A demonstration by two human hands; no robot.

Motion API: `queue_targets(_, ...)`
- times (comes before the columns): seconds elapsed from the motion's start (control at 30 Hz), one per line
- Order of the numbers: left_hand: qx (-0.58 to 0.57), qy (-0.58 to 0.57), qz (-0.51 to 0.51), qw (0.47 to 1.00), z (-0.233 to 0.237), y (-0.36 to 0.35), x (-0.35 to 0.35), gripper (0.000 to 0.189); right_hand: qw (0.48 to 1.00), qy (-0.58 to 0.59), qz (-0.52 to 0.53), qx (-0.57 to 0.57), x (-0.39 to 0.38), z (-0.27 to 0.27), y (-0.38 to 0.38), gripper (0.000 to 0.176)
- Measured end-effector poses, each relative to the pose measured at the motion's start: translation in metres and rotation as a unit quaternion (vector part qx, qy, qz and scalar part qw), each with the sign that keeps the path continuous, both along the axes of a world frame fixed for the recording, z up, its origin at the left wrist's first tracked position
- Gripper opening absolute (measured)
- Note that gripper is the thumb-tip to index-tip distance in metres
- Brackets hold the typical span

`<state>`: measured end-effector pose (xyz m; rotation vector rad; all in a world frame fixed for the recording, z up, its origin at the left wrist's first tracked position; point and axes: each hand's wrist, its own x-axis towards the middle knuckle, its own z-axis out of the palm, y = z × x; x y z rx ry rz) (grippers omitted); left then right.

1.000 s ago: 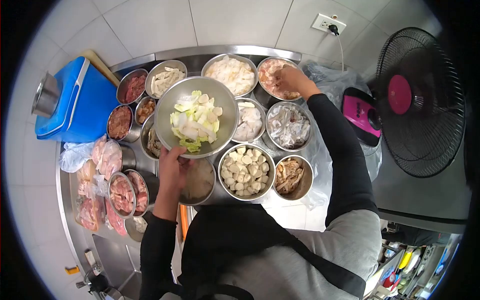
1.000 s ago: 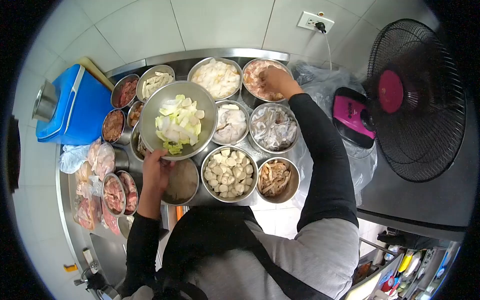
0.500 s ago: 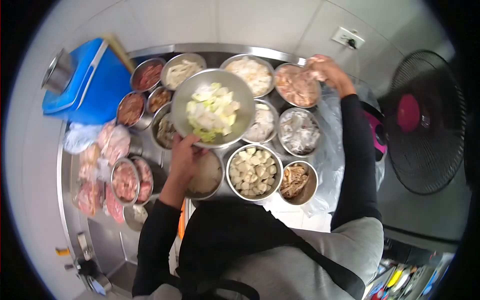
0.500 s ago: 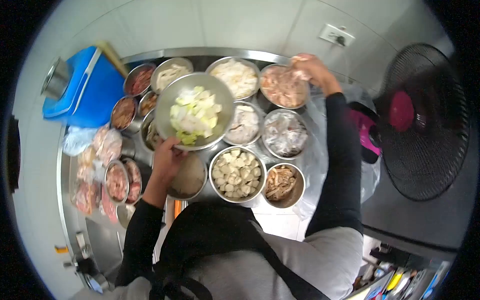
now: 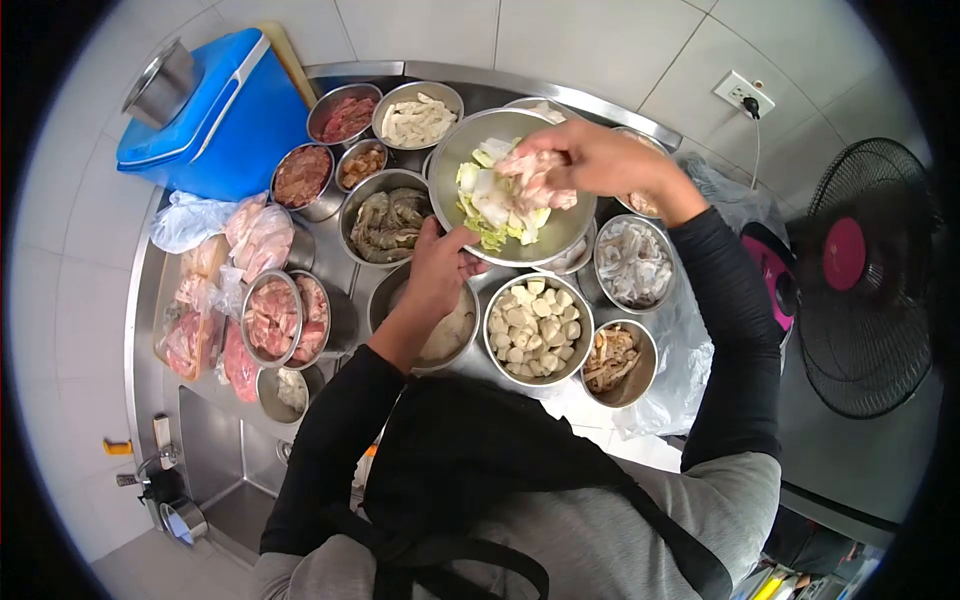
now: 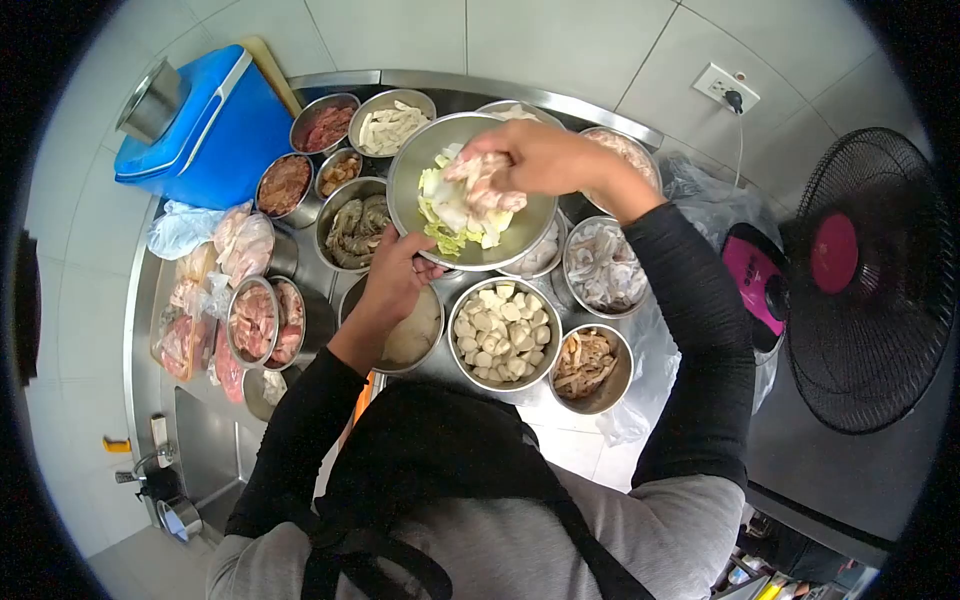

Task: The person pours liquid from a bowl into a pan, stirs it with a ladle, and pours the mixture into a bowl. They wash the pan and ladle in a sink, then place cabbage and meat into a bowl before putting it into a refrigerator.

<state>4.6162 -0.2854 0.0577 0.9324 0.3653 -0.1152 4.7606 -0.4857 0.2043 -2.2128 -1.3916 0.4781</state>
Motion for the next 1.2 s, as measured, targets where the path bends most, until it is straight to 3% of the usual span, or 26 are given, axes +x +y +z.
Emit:
queue_targets(0.17,0.013,0.013,0.01,1.0,0.006,0.0,-0.008,0.043,0.997,-0.002,-0.05,0.061,-0.014,-0.013,0.033,0.041)
queue_targets(0.27,0.013,0.012,0.014,1.0,0.008,-0.001,-0.013,0.043,0.998,0.054,-0.008,-0.037,-0.003,-0.015,0.037,0.041)
queue_targets(0.33,0.004,-0.016,0.005,1.0,0.003,0.001,-0.013,0.043,0.998,-0.061,-0.007,0.006,0.011,-0.032,0.035,0.039)
queue_targets(0.37,0.003,-0.018,0.005,1.0,0.004,0.001,-0.015,0.043,0.998,-0.063,-0.007,0.005,0.011,-0.025,0.036,0.039)
queue_targets(0.43,-0.003,-0.02,0.015,1.0,0.005,0.001,-0.015,0.043,0.971,0.141,-0.191,0.006,0.007,-0.002,0.039,0.042)
queue_targets(0.47,-0.004,-0.023,0.014,1.0,0.006,0.002,-0.015,0.043,0.98,0.044,-0.195,0.022,0.004,0.003,0.039,0.038)
queue_targets(0.5,-0.005,-0.027,0.01,1.0,0.005,0.003,-0.016,0.043,0.979,0.043,-0.197,0.021,0.006,0.001,0.038,0.038)
queue_targets(0.57,-0.006,-0.032,0.002,0.999,0.005,0.002,-0.016,0.044,0.997,0.069,-0.023,-0.003,0.009,-0.014,0.036,0.02)
queue_targets(0.6,-0.011,-0.022,0.001,1.0,0.005,0.001,-0.016,0.046,0.999,-0.021,0.011,-0.035,0.007,-0.024,0.036,0.012)
queue_targets(0.73,-0.022,-0.023,-0.005,0.999,0.002,0.001,-0.014,0.048,0.996,0.007,-0.081,-0.044,0.016,-0.001,0.024,0.018)
queue_targets(0.83,-0.007,-0.025,0.005,1.0,0.005,0.001,-0.017,0.046,0.994,-0.028,-0.011,-0.107,0.009,-0.027,0.015,0.018)
queue_targets(0.9,0.001,-0.023,0.004,1.0,0.006,0.0,-0.016,0.045,0.995,-0.065,0.021,-0.072,0.019,-0.025,-0.003,0.015)
queue_targets(0.97,0.003,-0.006,0.016,1.0,-0.001,0.002,-0.016,0.042,0.98,0.138,-0.127,0.064,0.027,0.004,-0.03,0.014)
queue_targets(1.1,-0.021,-0.03,0.021,0.999,0.004,0.007,-0.021,0.034,0.97,0.042,-0.237,-0.025,0.072,0.021,-0.1,0.015)
queue_targets(1.17,-0.029,-0.035,0.024,0.999,0.006,0.012,-0.024,0.033,0.924,0.028,-0.36,-0.125,0.094,-0.017,-0.131,0.019)
queue_targets(1.2,-0.027,-0.034,0.027,0.999,0.004,0.016,-0.026,0.033,0.921,-0.047,-0.364,-0.132,0.103,-0.046,-0.142,0.02)
